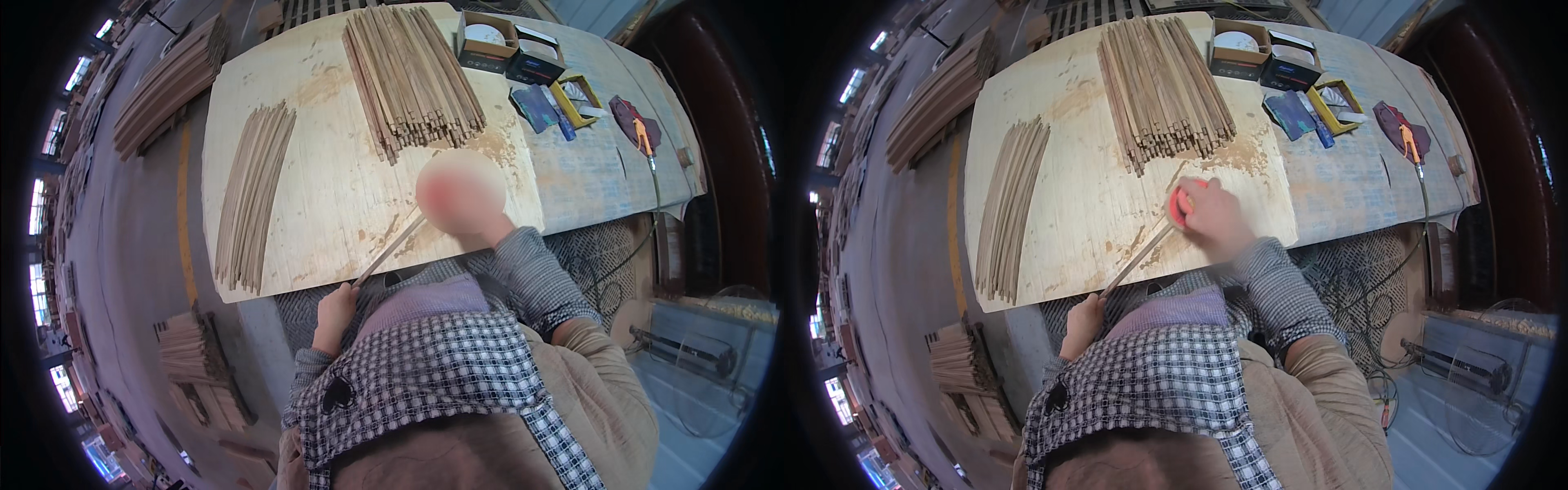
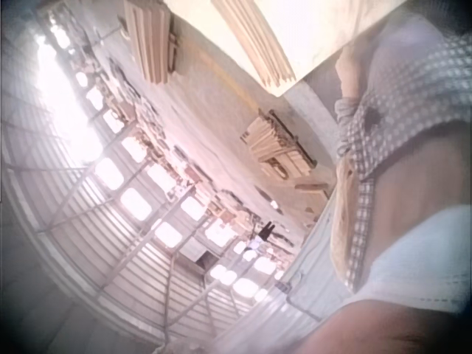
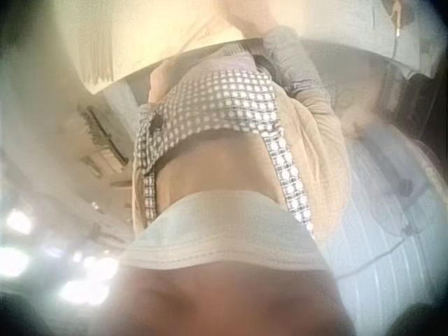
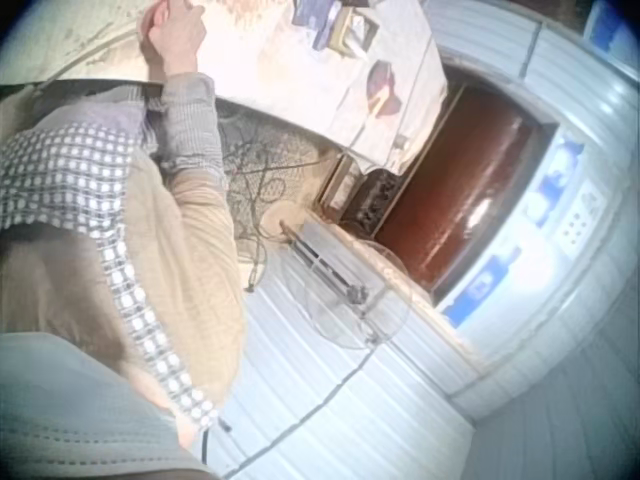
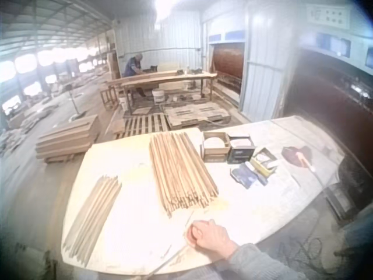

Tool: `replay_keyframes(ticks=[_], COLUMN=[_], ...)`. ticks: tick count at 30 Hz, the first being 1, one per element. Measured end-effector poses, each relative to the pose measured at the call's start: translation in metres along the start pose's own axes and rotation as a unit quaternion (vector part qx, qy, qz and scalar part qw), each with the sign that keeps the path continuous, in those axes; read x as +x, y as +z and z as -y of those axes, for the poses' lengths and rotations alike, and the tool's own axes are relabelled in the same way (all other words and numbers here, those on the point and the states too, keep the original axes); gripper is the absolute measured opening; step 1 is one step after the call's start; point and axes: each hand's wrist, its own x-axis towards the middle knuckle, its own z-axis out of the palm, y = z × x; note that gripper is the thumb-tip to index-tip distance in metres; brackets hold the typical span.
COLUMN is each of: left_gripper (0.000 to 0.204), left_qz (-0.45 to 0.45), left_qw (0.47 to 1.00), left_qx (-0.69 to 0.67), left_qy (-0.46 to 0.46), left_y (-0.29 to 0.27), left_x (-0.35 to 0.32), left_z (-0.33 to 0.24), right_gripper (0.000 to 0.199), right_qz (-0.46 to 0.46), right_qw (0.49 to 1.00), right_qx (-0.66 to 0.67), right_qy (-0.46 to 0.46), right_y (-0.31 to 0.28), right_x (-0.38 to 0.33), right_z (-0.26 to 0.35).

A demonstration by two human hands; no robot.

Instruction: The person sands wooden rods using a handheld power sander, handling them one at a time and moving the sander along their length while rotating them to cover all sides.

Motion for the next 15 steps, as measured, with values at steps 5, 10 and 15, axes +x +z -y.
replay_keyframes(ticks=[5, 10, 15], left_gripper=[0.031, 0.032, 0.032], left_qz=[0.040, 0.081, 0.071], left_qw=[0.999, 0.993, 0.994], left_qx=[-0.025, -0.081, -0.081], left_qy=[-0.022, -0.026, -0.019], left_y=[-0.012, -0.003, -0.003], left_x=[0.000, -0.001, 0.001], left_z=[-0.005, 0.015, 0.011], right_gripper=[0.039, 0.048, 0.051], right_qz=[0.115, 0.064, -0.003], right_qw=[0.984, 0.992, 0.998], right_qx=[0.059, -0.074, -0.002], right_qy=[0.124, 0.075, 0.064], right_y=[0.025, -0.011, 0.011], right_x=[0.006, 0.014, 0.001], right_z=[0.045, 0.023, -0.024])
